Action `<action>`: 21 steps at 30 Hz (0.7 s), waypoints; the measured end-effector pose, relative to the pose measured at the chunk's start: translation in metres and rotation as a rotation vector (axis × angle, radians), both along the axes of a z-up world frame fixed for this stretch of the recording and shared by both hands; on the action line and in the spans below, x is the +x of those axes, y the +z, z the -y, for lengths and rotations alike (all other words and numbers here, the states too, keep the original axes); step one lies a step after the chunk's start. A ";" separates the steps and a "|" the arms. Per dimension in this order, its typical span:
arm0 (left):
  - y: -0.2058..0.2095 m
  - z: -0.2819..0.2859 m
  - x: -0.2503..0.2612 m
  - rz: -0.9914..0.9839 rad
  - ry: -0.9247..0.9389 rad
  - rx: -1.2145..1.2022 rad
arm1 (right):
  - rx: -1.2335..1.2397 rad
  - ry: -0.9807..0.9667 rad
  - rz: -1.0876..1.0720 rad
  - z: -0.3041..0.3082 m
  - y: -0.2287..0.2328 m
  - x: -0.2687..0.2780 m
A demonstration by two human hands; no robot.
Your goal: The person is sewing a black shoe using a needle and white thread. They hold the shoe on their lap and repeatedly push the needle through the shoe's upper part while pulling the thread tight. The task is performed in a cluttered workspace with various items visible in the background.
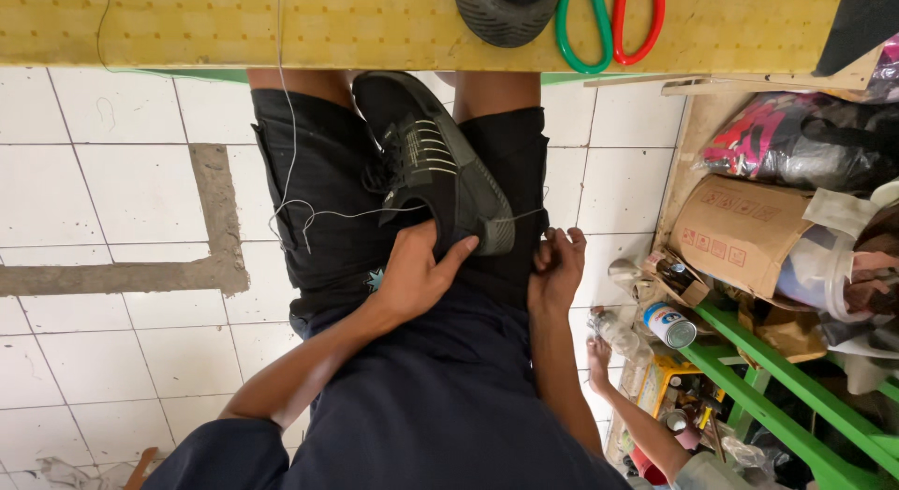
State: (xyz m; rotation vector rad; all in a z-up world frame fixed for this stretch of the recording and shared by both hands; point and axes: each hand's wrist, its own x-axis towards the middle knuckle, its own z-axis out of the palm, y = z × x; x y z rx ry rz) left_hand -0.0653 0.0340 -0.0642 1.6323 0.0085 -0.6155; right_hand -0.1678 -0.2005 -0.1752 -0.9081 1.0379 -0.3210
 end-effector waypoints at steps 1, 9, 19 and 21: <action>0.005 0.002 0.001 -0.001 0.001 0.000 | 0.000 0.001 -0.001 0.000 0.016 0.005; 0.013 0.010 -0.004 -0.024 0.049 -0.071 | -0.869 0.830 -0.060 -0.013 0.155 0.025; 0.010 0.016 -0.023 -0.032 0.129 -0.072 | -1.028 0.979 0.112 -0.035 0.161 0.040; 0.012 0.016 -0.024 -0.041 0.139 -0.064 | -0.984 0.986 0.094 -0.035 0.164 0.040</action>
